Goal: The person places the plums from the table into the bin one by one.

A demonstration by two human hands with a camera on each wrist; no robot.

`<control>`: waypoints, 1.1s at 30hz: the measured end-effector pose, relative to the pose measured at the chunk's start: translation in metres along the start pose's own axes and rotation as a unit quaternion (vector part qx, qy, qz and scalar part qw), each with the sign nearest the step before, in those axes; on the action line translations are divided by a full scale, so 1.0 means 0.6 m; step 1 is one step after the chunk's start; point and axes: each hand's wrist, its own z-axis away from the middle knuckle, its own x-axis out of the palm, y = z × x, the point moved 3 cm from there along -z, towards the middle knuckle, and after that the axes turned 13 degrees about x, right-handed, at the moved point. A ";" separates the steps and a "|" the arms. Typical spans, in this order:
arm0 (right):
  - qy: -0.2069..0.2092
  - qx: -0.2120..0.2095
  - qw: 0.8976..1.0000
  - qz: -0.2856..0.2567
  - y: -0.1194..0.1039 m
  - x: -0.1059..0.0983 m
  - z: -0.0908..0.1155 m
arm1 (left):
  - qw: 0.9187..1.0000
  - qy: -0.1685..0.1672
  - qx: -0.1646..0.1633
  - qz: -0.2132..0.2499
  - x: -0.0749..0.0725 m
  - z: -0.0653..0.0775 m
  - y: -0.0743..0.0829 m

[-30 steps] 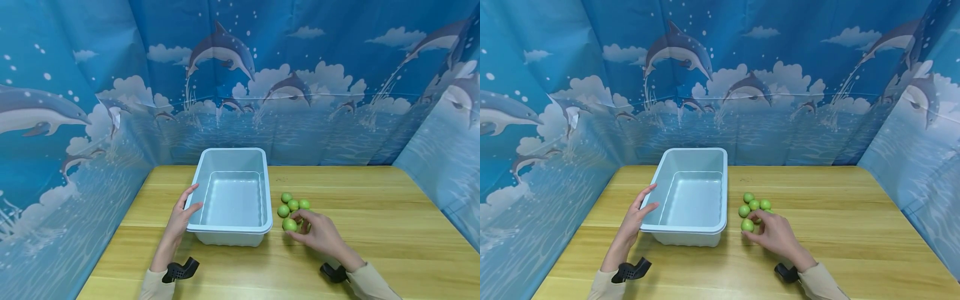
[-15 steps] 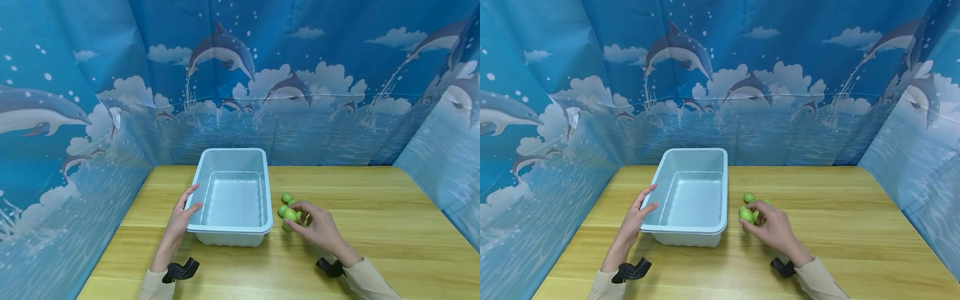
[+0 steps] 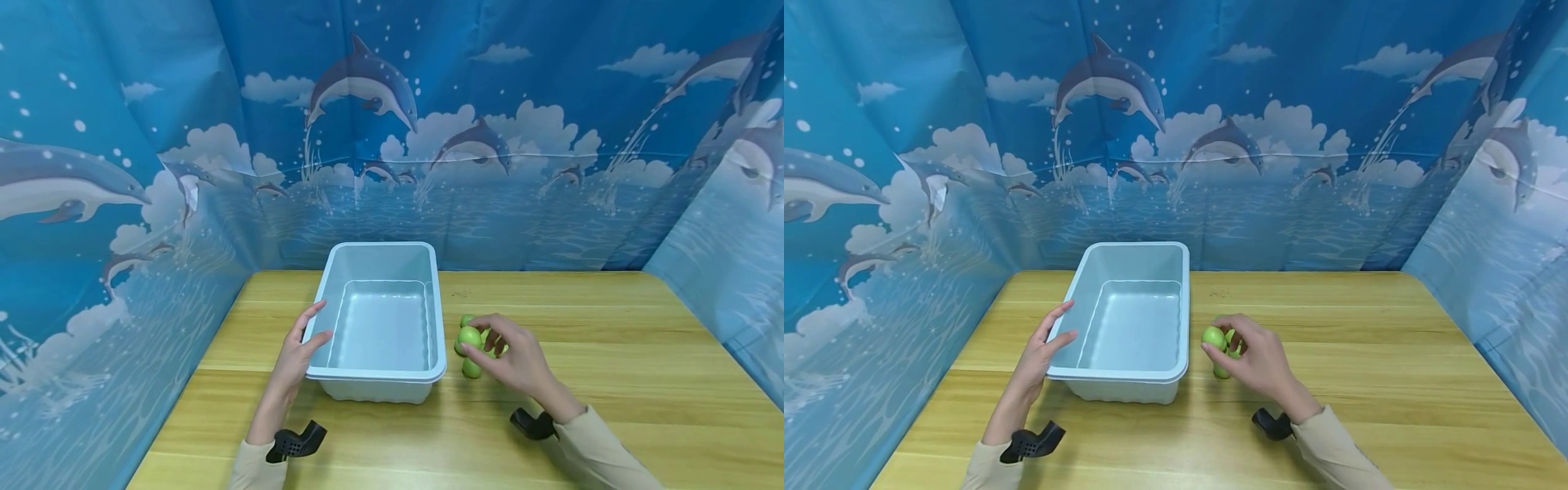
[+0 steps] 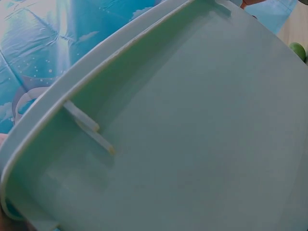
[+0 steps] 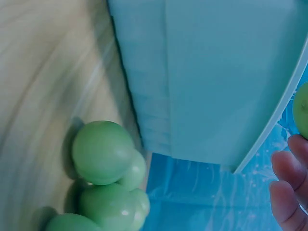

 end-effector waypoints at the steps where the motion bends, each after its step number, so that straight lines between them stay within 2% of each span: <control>1: 0.000 -0.003 1.000 -0.002 -0.002 -0.001 -0.002 | 1.000 0.000 0.000 0.001 0.000 0.000 0.000; 16: 0.008 -0.040 0.999 -0.016 -0.023 -0.006 -0.032 | 1.000 -0.002 0.001 -0.004 -0.001 0.000 0.000; 22: 0.010 -0.048 0.999 -0.005 -0.033 -0.003 -0.045 | 1.000 -0.001 -0.002 -0.004 -0.001 0.000 0.000; 33: -0.014 -0.050 0.999 -0.014 -0.056 0.011 -0.066 | 1.000 0.007 -0.003 -0.004 -0.001 0.000 -0.001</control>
